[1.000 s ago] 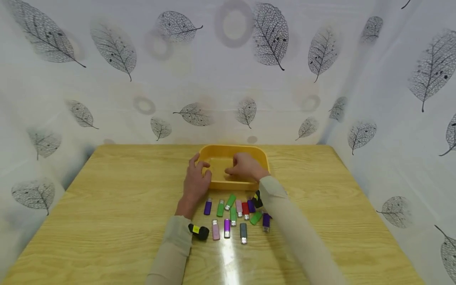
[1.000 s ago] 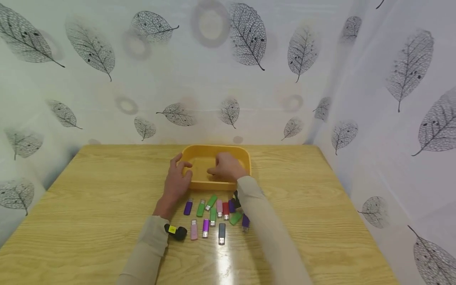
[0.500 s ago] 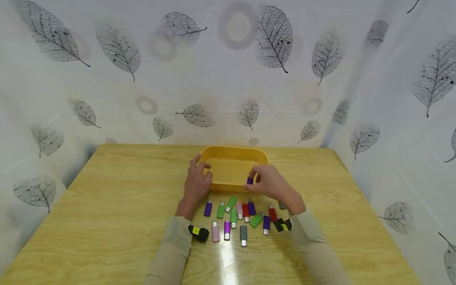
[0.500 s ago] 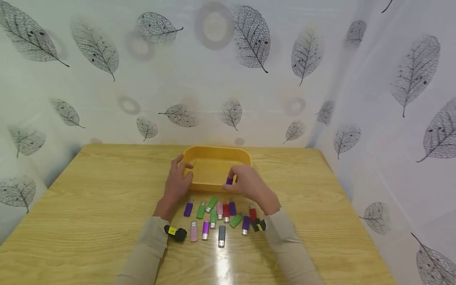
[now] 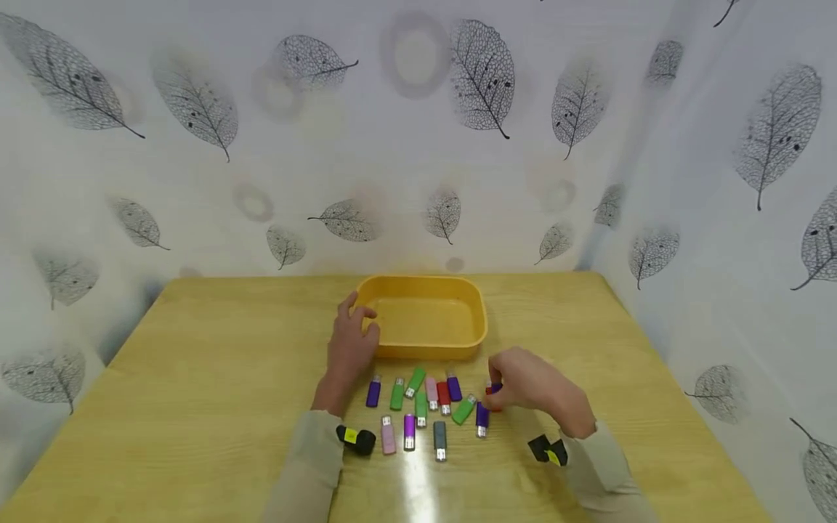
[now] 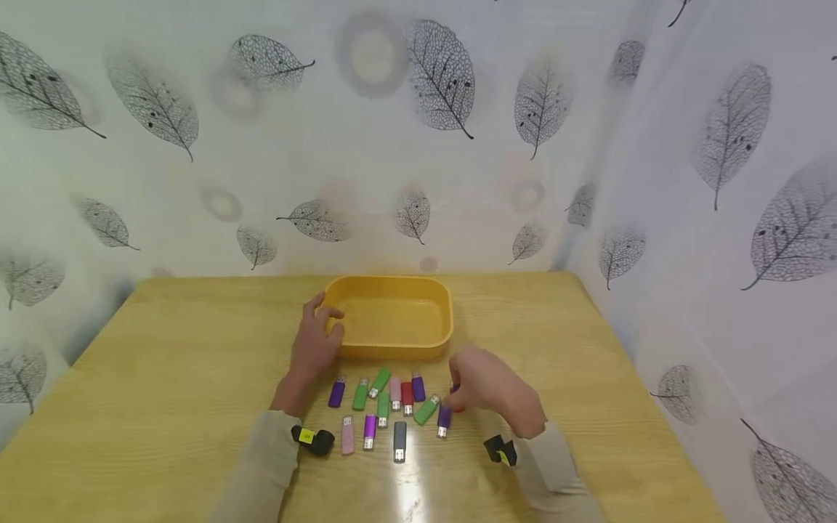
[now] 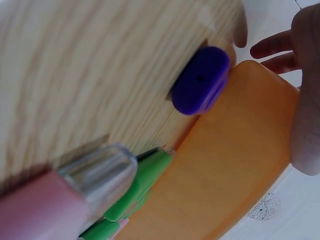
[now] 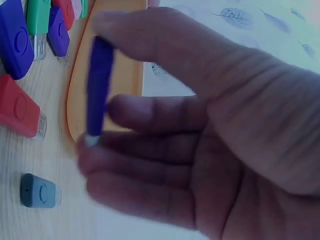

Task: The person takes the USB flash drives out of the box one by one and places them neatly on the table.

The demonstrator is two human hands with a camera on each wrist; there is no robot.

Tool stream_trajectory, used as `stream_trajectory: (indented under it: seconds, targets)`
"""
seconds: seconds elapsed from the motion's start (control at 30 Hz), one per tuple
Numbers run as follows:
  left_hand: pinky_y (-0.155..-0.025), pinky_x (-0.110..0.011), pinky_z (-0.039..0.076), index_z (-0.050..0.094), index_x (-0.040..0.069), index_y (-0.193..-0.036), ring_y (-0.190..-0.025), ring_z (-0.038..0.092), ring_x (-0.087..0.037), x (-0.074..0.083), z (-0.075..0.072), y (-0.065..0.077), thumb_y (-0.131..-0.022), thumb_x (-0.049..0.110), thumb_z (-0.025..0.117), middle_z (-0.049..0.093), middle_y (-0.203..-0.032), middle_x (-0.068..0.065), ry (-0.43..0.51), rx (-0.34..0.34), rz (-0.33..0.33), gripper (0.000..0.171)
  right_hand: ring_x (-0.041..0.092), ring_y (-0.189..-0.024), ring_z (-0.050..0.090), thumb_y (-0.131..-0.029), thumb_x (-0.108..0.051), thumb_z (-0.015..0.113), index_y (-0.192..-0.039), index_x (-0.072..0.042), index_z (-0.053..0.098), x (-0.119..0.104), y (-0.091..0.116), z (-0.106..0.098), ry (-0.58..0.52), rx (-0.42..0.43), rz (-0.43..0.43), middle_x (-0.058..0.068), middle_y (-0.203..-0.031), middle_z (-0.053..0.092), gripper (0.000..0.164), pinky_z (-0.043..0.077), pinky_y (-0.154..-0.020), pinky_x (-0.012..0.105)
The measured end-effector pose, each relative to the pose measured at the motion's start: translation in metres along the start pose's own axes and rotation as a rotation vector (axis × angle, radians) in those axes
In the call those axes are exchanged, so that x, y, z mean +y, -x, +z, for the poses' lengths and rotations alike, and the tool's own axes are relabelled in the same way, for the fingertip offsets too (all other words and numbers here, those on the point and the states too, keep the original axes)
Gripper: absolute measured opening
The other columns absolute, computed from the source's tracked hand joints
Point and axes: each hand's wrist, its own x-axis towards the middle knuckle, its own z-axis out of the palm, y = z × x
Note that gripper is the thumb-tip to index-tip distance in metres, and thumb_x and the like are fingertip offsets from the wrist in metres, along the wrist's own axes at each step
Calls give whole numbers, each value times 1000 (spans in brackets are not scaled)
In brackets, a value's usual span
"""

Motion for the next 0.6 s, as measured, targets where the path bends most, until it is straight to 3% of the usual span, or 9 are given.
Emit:
stream_trajectory:
  seconds: [0.1,0.23,0.4,0.6]
  targets:
    - [-99,-56,47,64,3,-108,-137,41,-40,1,-5,-1,-91,17,52,28,-159,-11,-3,-16,-12,25,8,-52,41,-71,-16,84,-64,-13,57,-2,1,2,2,-66,46,-8,-57,47,28,32,-48,23]
    - [-96,-56,48,64,2,-108,-136,42,-40,0,1,0,-91,18,51,29,-159,-10,7,-14,9,26,10,-51,37,-66,-2,77,-62,-11,56,-3,8,12,-9,-129,150,-5,-55,43,24,30,-48,25]
    - [-95,-57,48,64,3,-106,-134,43,-40,1,2,-2,-91,17,51,31,-157,-11,12,-3,26,25,15,-56,42,-65,7,72,-70,-10,56,-10,8,22,49,-135,242,1,-62,48,24,34,-52,28]
    - [-93,-55,49,64,3,-107,-138,40,-38,0,1,2,-91,17,52,30,-158,-10,-2,-8,-10,24,17,-60,45,-68,9,73,-70,-10,54,-21,7,32,122,-111,259,3,-66,51,27,37,-55,30]
